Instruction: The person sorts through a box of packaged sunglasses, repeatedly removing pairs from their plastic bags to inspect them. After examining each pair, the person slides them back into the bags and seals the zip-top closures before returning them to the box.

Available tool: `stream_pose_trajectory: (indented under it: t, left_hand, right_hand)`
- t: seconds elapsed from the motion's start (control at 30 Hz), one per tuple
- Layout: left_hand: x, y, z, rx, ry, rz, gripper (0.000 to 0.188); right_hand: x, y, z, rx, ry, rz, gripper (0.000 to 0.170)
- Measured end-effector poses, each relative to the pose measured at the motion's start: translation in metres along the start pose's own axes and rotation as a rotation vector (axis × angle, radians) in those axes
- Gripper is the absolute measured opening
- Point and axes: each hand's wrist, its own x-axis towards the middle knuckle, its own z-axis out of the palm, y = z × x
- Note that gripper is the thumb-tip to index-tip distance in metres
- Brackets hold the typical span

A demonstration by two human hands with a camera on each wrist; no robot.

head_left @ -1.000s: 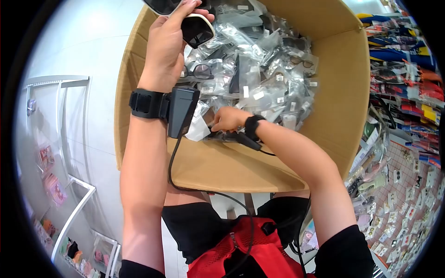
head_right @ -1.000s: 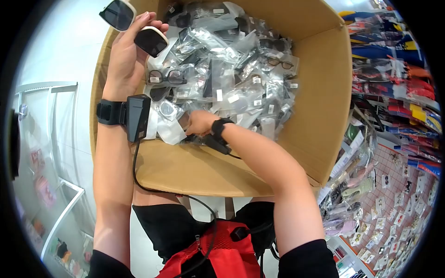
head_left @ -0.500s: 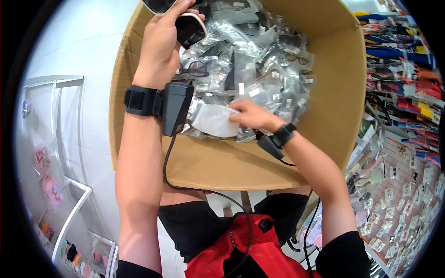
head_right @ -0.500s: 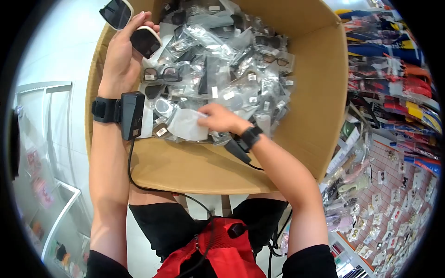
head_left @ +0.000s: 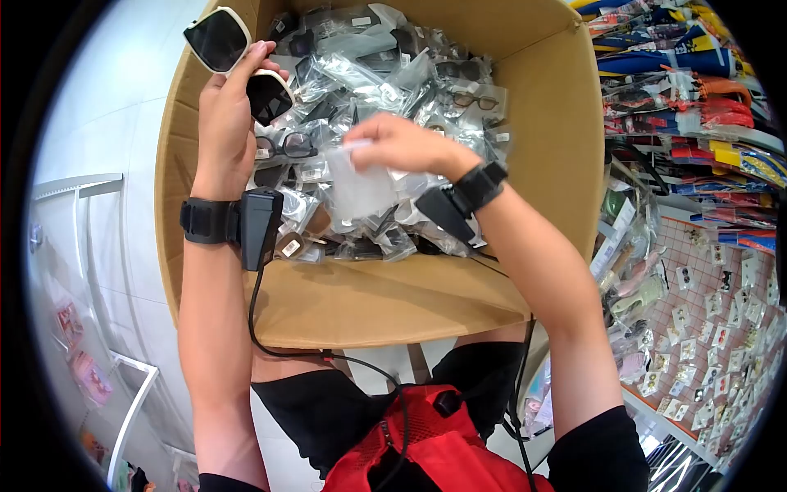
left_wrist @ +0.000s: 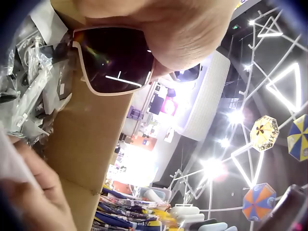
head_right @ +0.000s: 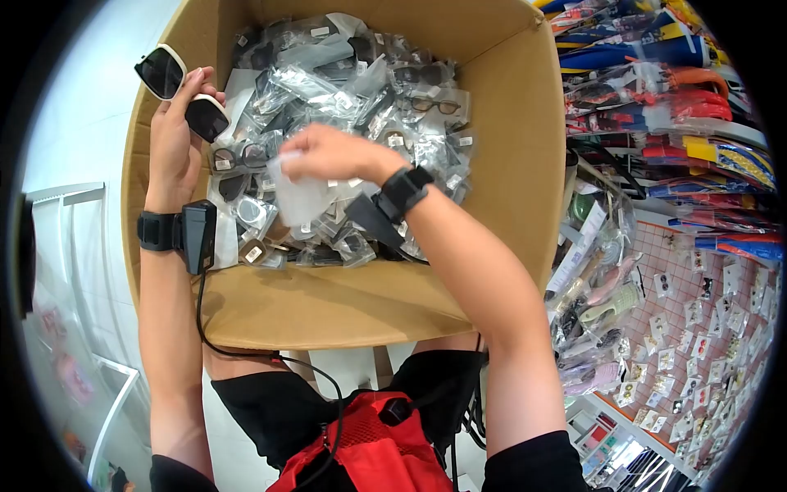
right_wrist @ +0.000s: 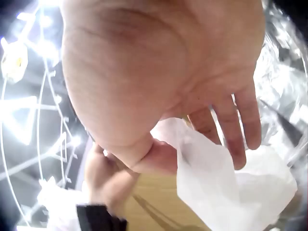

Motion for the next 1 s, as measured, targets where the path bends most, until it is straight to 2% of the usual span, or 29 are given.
stream_pose_trajectory:
  t: [0.03, 0.1, 0.17, 0.23, 0.3, 0.33, 0.37, 0.43, 0.5, 0.57, 0.6, 0.63, 0.7, 0.77, 0.83, 0.87, 0.97, 1.0]
  left_hand:
    - [0.001, -0.002, -0.001, -0.008, 0.022, 0.037, 0.027]
    - [0.002, -0.004, 0.0, -0.007, 0.038, 0.069, 0.027]
    - [0.002, -0.004, 0.0, -0.012, 0.055, 0.103, 0.027]
    - [0.003, -0.004, -0.001, -0.048, 0.059, 0.096, 0.026]
    - [0.001, -0.001, 0.001, -0.06, 0.058, 0.077, 0.026]
    - [0.0, -0.001, 0.002, -0.067, 0.053, 0.059, 0.026]
    - [-0.001, -0.002, 0.004, -0.071, 0.056, 0.059, 0.026]
    - [-0.001, -0.002, 0.007, -0.083, 0.055, 0.058, 0.025]
    - [-0.004, 0.0, 0.01, -0.064, 0.07, 0.052, 0.024]
    - [-0.004, 0.0, 0.009, -0.051, 0.056, 0.029, 0.024]
    - [-0.004, -0.001, 0.009, -0.029, 0.058, 0.03, 0.025]
    - [-0.004, -0.002, 0.009, -0.025, 0.059, 0.033, 0.025]
    - [-0.005, -0.003, 0.012, 0.008, 0.049, 0.034, 0.026]
    - [-0.005, -0.007, 0.013, 0.023, 0.022, 0.016, 0.027]
    - [-0.007, -0.007, 0.013, 0.06, -0.004, -0.03, 0.028]
    - [-0.007, -0.009, 0.014, 0.072, -0.014, -0.05, 0.028]
    - [-0.004, -0.02, 0.012, 0.097, -0.035, -0.061, 0.029]
    - [-0.006, -0.02, 0.015, 0.125, -0.034, -0.07, 0.03]
  right_hand:
    - [0.006, 0.001, -0.004, 0.262, 0.026, -0.009, 0.027]
    - [0.006, 0.005, -0.012, 0.383, 0.192, 0.066, 0.027]
    - [0.002, 0.037, -0.017, 0.418, 0.231, 0.101, 0.027]
    - [-0.011, 0.084, -0.013, 0.534, 0.555, 0.37, 0.025]
    - [-0.036, 0.147, -0.007, 0.416, 0.541, 0.502, 0.023]
    - [-0.047, 0.165, 0.001, 0.307, 0.499, 0.632, 0.022]
    - [-0.058, 0.176, 0.012, 0.196, 0.457, 0.759, 0.021]
    - [-0.071, 0.181, 0.031, 0.072, 0.269, 0.794, 0.021]
    - [-0.068, 0.172, 0.046, 0.059, 0.203, 0.745, 0.025]
    - [-0.049, 0.157, 0.056, -0.055, 0.46, 0.378, 0.033]
    - [-0.034, 0.152, 0.057, -0.112, 0.609, 0.343, 0.036]
    - [-0.018, 0.155, 0.059, -0.111, 0.609, 0.338, 0.036]
    - [0.008, 0.159, 0.064, -0.177, 0.865, 0.398, 0.035]
    - [0.021, 0.157, 0.066, -0.135, 0.881, 0.416, 0.032]
    - [0.027, 0.143, 0.064, -0.029, 0.72, 0.466, 0.03]
    - [0.026, 0.136, 0.063, 0.12, 0.727, 0.428, 0.026]
    - [0.009, 0.12, 0.057, 0.279, 0.696, 0.414, 0.024]
    - [0.011, 0.134, 0.06, 0.309, 0.775, 0.383, 0.03]
